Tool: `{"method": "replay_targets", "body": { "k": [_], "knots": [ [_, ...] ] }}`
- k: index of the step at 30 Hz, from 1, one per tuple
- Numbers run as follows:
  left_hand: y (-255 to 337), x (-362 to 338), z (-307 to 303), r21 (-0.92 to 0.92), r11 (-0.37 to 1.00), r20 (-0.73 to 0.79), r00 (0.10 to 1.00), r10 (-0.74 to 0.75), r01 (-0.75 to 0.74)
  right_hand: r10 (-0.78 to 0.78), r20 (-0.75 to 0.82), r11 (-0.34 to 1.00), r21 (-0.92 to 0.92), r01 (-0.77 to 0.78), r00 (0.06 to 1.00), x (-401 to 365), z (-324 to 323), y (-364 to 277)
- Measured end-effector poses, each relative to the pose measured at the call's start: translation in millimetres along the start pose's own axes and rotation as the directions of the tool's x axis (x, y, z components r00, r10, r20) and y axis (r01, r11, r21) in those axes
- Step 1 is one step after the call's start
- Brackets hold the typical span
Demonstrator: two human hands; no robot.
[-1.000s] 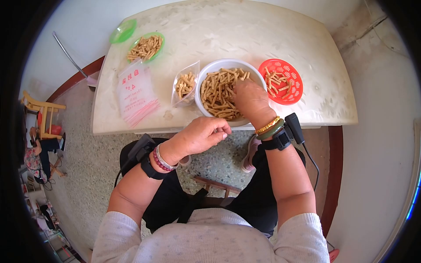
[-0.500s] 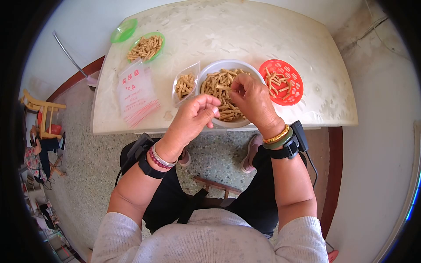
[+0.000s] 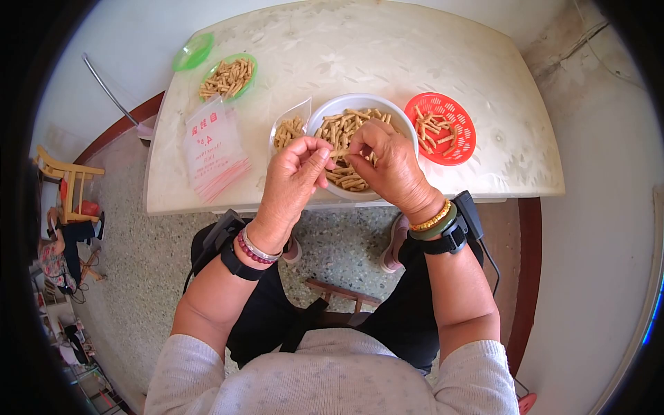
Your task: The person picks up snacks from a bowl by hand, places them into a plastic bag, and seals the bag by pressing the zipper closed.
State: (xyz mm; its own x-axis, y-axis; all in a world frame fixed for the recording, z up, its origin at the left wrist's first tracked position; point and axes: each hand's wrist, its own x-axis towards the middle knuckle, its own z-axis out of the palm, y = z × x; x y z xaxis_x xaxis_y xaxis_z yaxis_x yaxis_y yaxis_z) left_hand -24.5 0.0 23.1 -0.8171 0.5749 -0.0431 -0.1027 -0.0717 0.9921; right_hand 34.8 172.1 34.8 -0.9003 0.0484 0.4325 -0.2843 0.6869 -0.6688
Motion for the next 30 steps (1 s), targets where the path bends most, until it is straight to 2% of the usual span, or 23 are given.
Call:
{"method": "replay_targets", "body": {
  "k": [2,4,6,10,12,13,15,20,22,28,30],
  "knots": [
    [0,0,0,0.008,1.000,-0.007,1.000,-0.009,0.009,0.032,-0.010,0.999,0.037,-0.031,0.999,0,-1,-6],
    [0,0,0,-0.088,0.996,-0.029,0.999,0.018,-0.020,0.063,-0.018,0.995,0.075,-0.061,0.998,1,-1,-7],
    [2,0,0,-0.108,0.993,-0.043,0.998,0.037,-0.042,0.147,-0.034,0.979,0.146,-0.141,0.988,-1,-4,-5],
    [6,-1,3,-0.182,0.981,-0.070,0.996,0.060,-0.072,0.205,0.044,0.972,0.108,-0.209,0.978,-2,-9,2],
    [5,-2,4,-0.155,0.985,-0.069,0.995,0.066,-0.076,0.295,0.101,0.915,0.257,-0.312,0.950,-3,-8,4],
    [5,-2,5,-0.127,0.989,-0.069,0.995,0.073,-0.081,0.295,0.101,0.915,0.256,-0.311,0.950,-3,-9,3],
    [5,-2,5,-0.105,0.991,-0.059,0.995,0.079,-0.085,0.270,0.107,0.852,0.437,-0.289,0.957,-2,-10,0],
    [0,-2,7,-0.036,0.988,-0.045,0.988,0.149,-0.150,0.300,0.138,0.851,0.408,-0.331,0.944,-3,-12,-4],
    [0,-2,7,0.081,0.981,-0.035,0.983,0.179,-0.176,0.315,0.139,0.860,0.376,-0.344,0.939,-3,-12,-4],
    [-2,-4,9,0.142,0.966,0.023,0.976,0.215,-0.216,0.319,0.180,0.888,0.286,-0.359,0.931,-5,-13,2],
    [-4,-3,10,0.130,0.968,0.015,0.976,0.215,-0.215,0.307,0.131,0.917,0.226,-0.330,0.943,-5,-12,2]
  ]
}}
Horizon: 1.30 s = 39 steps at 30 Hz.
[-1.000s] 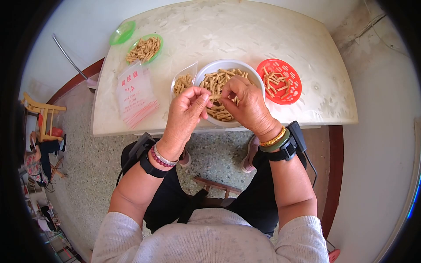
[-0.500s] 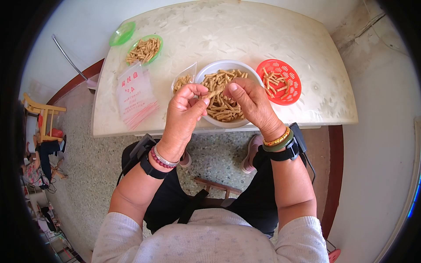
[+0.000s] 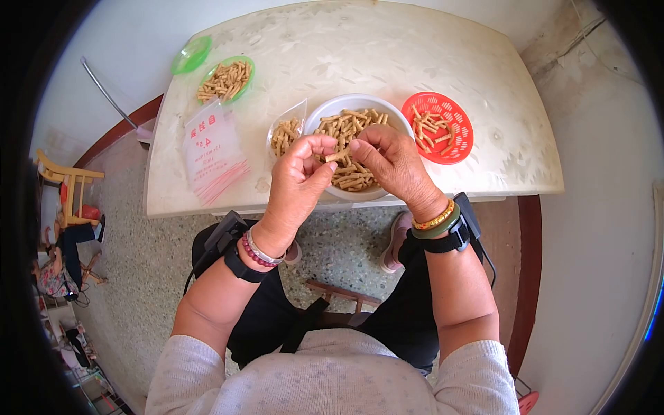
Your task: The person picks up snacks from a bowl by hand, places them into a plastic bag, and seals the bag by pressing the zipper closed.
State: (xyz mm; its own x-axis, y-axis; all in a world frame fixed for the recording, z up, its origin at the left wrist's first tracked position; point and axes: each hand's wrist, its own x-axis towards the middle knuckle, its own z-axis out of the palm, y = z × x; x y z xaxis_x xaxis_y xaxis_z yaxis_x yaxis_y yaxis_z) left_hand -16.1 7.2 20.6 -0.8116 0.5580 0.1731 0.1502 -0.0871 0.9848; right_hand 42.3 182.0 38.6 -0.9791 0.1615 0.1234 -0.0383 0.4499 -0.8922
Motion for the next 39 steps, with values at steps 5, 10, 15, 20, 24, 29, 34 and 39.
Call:
{"method": "replay_targets", "body": {
  "k": [5,10,15,20,24,29,34,39],
  "knots": [
    [-2,-1,2,-0.136,0.989,0.019,0.998,-0.052,0.054,0.001,-0.085,0.998,0.057,0.004,0.996,2,2,9],
    [-1,0,-3,-0.339,0.893,0.068,0.955,-0.289,0.295,-0.002,-0.094,0.992,0.127,0.014,0.996,1,3,11],
    [-1,0,-5,-0.418,0.827,0.096,0.923,-0.372,0.376,-0.051,-0.053,0.977,0.205,0.061,0.997,0,3,8],
    [-7,2,-7,-0.492,0.787,0.148,0.926,-0.348,0.374,-0.068,-0.024,0.979,0.189,0.071,0.997,0,2,7],
    [-7,3,-7,-0.464,0.786,0.169,0.912,-0.374,0.409,-0.089,0.005,0.986,0.144,0.087,0.996,0,1,6],
    [-9,5,-8,-0.517,0.744,0.161,0.902,-0.401,0.423,-0.067,-0.042,0.973,0.220,0.075,0.997,0,5,2],
    [-11,4,-9,-0.565,0.705,0.190,0.899,-0.395,0.429,-0.052,-0.020,0.976,0.213,0.055,0.998,-1,1,0],
    [-15,-2,-7,-0.570,0.702,0.182,0.899,-0.399,0.427,-0.032,-0.059,0.967,0.249,0.046,0.998,3,6,0]
  ]
}}
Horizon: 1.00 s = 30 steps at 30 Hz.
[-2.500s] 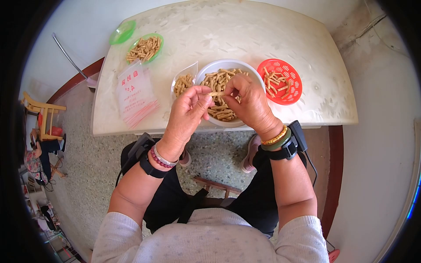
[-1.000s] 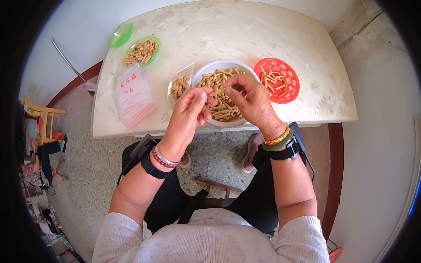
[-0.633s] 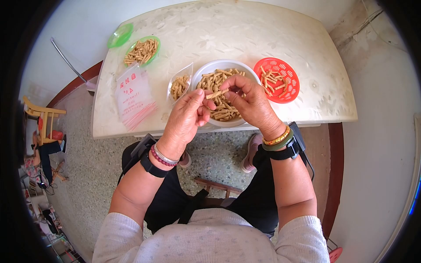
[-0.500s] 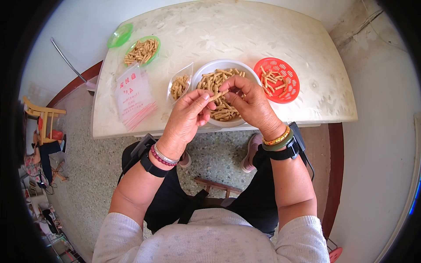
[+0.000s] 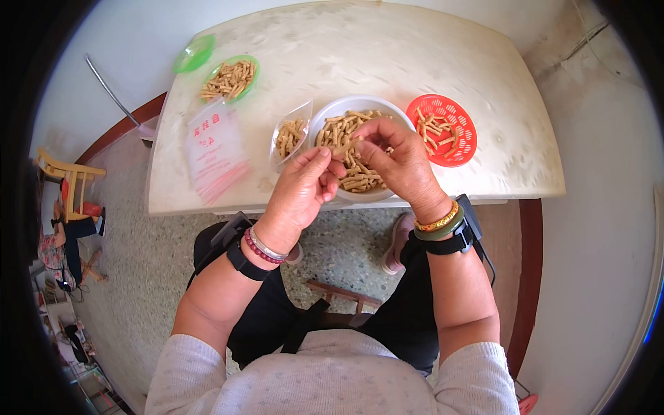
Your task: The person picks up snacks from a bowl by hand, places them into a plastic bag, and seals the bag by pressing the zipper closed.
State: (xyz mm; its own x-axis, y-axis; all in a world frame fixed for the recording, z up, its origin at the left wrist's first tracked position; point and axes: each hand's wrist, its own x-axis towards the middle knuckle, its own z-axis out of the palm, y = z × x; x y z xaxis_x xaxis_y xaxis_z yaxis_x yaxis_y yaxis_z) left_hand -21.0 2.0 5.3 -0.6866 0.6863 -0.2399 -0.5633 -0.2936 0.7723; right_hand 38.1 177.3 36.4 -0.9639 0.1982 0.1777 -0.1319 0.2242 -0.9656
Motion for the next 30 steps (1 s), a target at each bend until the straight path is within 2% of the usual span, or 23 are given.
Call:
{"method": "replay_targets", "body": {
  "k": [1,2,3,5,7,9,11,13,15,17,19,21,22,23,24,25,27,28,29,30],
  "knots": [
    [-3,0,-3,-0.007,1.000,0.030,0.999,-0.011,0.011,-0.003,0.006,1.000,0.001,0.003,1.000,2,1,-1],
    [-6,0,-5,0.070,0.996,0.041,0.997,-0.062,0.059,0.001,-0.072,0.998,0.060,0.003,0.997,4,3,-3],
    [-6,-2,-5,0.068,0.996,0.035,0.998,-0.056,0.054,0.010,-0.148,0.993,0.117,0.007,0.989,6,4,-6],
    [-8,-6,-3,0.277,0.945,0.069,0.978,-0.198,0.172,-0.040,-0.171,0.996,0.072,0.053,0.984,12,9,-8],
    [-9,-9,-3,0.306,0.936,0.059,0.978,-0.201,0.174,-0.183,-0.203,0.983,-0.043,0.177,0.962,18,20,-9],
    [-7,-11,-3,0.344,0.927,0.080,0.979,-0.188,0.150,-0.212,-0.190,0.977,-0.063,0.204,0.959,25,32,-13],
    [-4,-10,-5,0.353,0.923,0.079,0.978,-0.195,0.155,-0.285,-0.088,0.936,-0.243,0.257,0.954,35,43,-14],
    [-2,-9,-6,0.361,0.918,0.079,0.976,-0.203,0.162,-0.244,-0.089,0.945,-0.248,0.215,0.966,42,57,-14],
    [-1,-8,-6,0.360,0.922,0.106,0.976,-0.190,0.141,-0.190,0.087,0.925,-0.318,0.208,0.978,45,64,-18],
    [0,-8,-2,0.352,0.923,0.091,0.976,-0.200,0.156,-0.146,0.108,0.914,-0.366,0.176,0.983,47,61,-13],
    [1,-9,-2,0.338,0.926,0.078,0.976,-0.203,0.165,-0.232,-0.120,0.948,-0.252,0.196,0.965,52,44,9],
    [0,-9,-2,0.331,0.930,0.111,0.972,-0.206,0.160,0.061,-0.284,0.990,-0.106,-0.095,0.957,52,-2,13],
    [-1,-8,-3,0.342,0.925,0.132,0.966,-0.222,0.166,0.060,-0.279,0.989,-0.112,-0.094,0.958,49,-16,16],
    [-1,-9,-3,0.338,0.927,0.133,0.966,-0.220,0.164,0.045,-0.261,0.924,-0.357,-0.140,0.964,47,-28,22],
    [0,-11,-2,0.350,0.923,0.138,0.966,-0.220,0.161,0.036,-0.243,0.798,-0.577,-0.174,0.969,45,-32,26],
    [1,-11,-1,0.365,0.918,0.144,0.964,-0.223,0.158,0.036,-0.248,0.798,-0.576,-0.177,0.968,43,-32,31],
    [1,-10,0,0.356,0.919,0.147,0.961,-0.233,0.169,-0.008,-0.125,0.659,-0.747,-0.089,0.992,40,-28,39],
    [1,-10,0,0.343,0.922,0.143,0.960,-0.239,0.179,0.071,-0.100,0.592,-0.797,-0.123,0.992,43,-24,41],
    [1,-9,0,0.347,0.920,0.144,0.959,-0.242,0.180,0.071,-0.104,0.593,-0.795,-0.126,0.992,44,-18,43],
    [1,-8,-1,0.340,0.924,0.144,0.961,-0.236,0.175,0.089,-0.085,0.515,-0.849,-0.119,0.992,45,-11,45]
  ]
}}
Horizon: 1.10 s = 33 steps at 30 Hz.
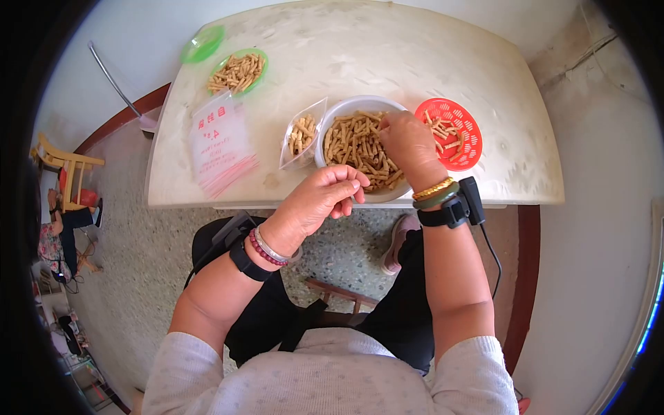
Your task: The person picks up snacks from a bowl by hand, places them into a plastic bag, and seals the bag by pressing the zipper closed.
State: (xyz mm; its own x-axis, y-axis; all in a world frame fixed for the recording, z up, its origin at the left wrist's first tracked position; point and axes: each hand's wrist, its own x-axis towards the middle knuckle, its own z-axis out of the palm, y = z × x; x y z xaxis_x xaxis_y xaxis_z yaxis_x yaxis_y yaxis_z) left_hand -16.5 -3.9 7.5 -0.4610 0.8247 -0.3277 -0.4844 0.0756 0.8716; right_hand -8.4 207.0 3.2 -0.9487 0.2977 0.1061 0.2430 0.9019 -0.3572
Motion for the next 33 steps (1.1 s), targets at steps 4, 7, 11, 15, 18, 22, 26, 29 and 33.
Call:
{"method": "replay_targets", "body": {
  "k": [4,7,11,15,18,22,26,29,33],
  "knots": [
    [-1,2,-3,-0.012,1.000,-0.048,0.998,0.026,-0.027,-0.007,-0.006,0.979,-0.205,0.006,1.000,2,22,-4],
    [-1,3,-6,-0.059,0.997,-0.084,0.995,0.045,-0.050,-0.068,-0.034,0.970,-0.238,0.058,0.997,-3,17,-7],
    [-1,5,-5,-0.115,0.991,-0.161,0.985,0.053,-0.072,-0.027,0.011,0.966,0.259,0.023,1.000,-13,-3,-17],
    [0,7,-3,-0.180,0.976,-0.237,0.969,0.075,-0.119,-0.087,-0.011,0.901,0.426,0.083,0.996,-25,-19,-26],
    [3,8,-1,-0.190,0.965,-0.293,0.949,0.121,-0.181,-0.213,-0.138,0.814,0.522,0.254,0.967,-31,-23,-36],
    [7,10,-1,-0.171,0.956,-0.307,0.935,0.178,-0.238,-0.268,-0.101,0.795,0.538,0.279,0.958,-34,-22,-38],
    [6,11,-2,-0.162,0.955,-0.306,0.933,0.189,-0.247,-0.323,-0.069,0.834,0.450,0.318,0.944,-39,-22,-38],
    [-1,16,-5,-0.277,0.891,-0.323,0.908,0.268,-0.361,-0.270,-0.086,0.778,0.567,0.270,0.959,-43,-26,-41],
    [-1,17,-7,-0.435,0.822,-0.310,0.918,0.247,-0.368,-0.215,-0.074,0.736,0.643,0.211,0.974,-45,-32,-34]
  ]
}}
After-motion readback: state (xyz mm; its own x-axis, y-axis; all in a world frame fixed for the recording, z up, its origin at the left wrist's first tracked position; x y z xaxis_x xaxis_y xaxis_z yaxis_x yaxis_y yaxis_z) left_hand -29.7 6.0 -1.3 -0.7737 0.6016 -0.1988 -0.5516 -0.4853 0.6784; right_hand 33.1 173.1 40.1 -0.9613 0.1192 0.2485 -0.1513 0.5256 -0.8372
